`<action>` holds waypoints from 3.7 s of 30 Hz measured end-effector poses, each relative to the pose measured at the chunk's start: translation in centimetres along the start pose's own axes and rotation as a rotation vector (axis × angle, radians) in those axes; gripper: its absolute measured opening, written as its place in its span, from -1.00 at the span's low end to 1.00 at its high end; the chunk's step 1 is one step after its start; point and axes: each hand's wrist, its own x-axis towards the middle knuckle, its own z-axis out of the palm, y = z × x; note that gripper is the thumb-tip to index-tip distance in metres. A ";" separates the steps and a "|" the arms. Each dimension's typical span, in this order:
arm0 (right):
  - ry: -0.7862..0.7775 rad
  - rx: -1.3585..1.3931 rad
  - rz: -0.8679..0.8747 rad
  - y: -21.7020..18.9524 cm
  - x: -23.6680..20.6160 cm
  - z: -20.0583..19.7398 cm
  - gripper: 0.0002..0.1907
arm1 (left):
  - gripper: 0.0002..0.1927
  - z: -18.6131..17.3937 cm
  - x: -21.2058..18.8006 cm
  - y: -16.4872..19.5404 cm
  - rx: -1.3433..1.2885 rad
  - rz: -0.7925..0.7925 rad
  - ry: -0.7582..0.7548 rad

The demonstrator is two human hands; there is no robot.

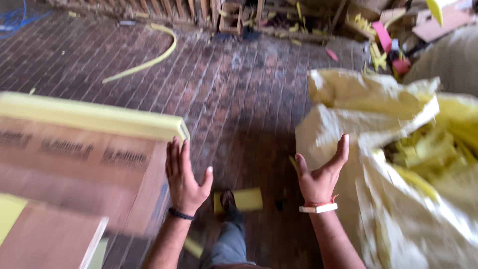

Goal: The person aligns a wooden ruler on a yellow foam sheet, then holds a glue container and uses a brush to spread glue along the edge of a wooden board. They then pick up foam strips and press a foam sheet onto the glued board edge.

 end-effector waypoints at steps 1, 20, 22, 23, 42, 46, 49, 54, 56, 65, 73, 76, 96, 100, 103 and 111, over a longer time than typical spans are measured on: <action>0.022 -0.034 -0.088 0.8 2.8 2.8 0.19 | -0.11 2.9 2.5 -1.9 -0.016 -0.029 0.011; -0.259 0.424 0.657 34.9 50.6 48.4 -0.33 | -0.51 51.6 55.5 -28.2 -0.425 -0.348 -0.412; -0.309 0.362 0.671 38.3 56.5 54.1 -0.44 | -0.59 57.0 60.4 -31.2 -0.504 -0.486 -0.476; -0.337 0.403 0.656 39.8 60.5 56.8 -0.49 | -0.62 60.1 63.4 -32.3 -0.559 -0.542 -0.473; -0.531 0.523 0.650 52.7 108.3 107.0 -0.69 | -0.73 100.2 109.9 -64.5 -0.913 -0.784 -0.420; -0.488 0.563 0.675 56.1 116.1 115.8 -0.69 | -0.75 106.8 121.3 -70.7 -0.876 -0.747 -0.451; -0.489 0.561 0.752 58.3 121.4 122.6 -0.69 | -0.73 110.6 127.9 -74.8 -0.902 -0.808 -0.442; -0.622 0.470 0.595 58.5 132.4 137.1 -0.62 | -0.61 116.3 138.0 -81.7 -0.805 -0.856 -0.400; -0.581 0.366 0.327 56.5 137.1 142.7 -0.52 | -0.58 117.6 142.2 -84.1 -0.715 -0.946 -0.358; -0.771 0.463 -0.095 45.2 148.3 158.8 -0.50 | -0.36 120.2 155.3 -94.8 -1.003 -1.355 -0.002; -0.896 0.407 0.118 47.1 148.3 166.6 -0.71 | -0.11 127.7 160.6 -104.4 -1.206 -1.747 0.203; -0.956 0.363 0.321 47.4 146.9 167.5 -0.71 | -0.28 128.4 159.7 -105.0 -1.165 -1.719 0.282; -1.090 0.561 -0.504 40.7 142.4 177.8 -0.43 | -0.40 109.2 144.0 -97.7 -1.002 -1.720 0.675; -1.360 0.700 -0.539 35.5 142.5 182.6 -0.15 | -0.43 107.4 142.3 -96.9 -1.011 -1.666 0.621; -1.435 0.486 -0.878 33.7 141.2 184.4 -0.10 | -0.45 107.0 141.2 -96.6 -1.022 -1.656 0.648; -0.999 0.187 -0.886 33.9 137.9 186.8 -0.45 | -0.50 104.1 139.4 -97.0 -1.025 -1.556 0.462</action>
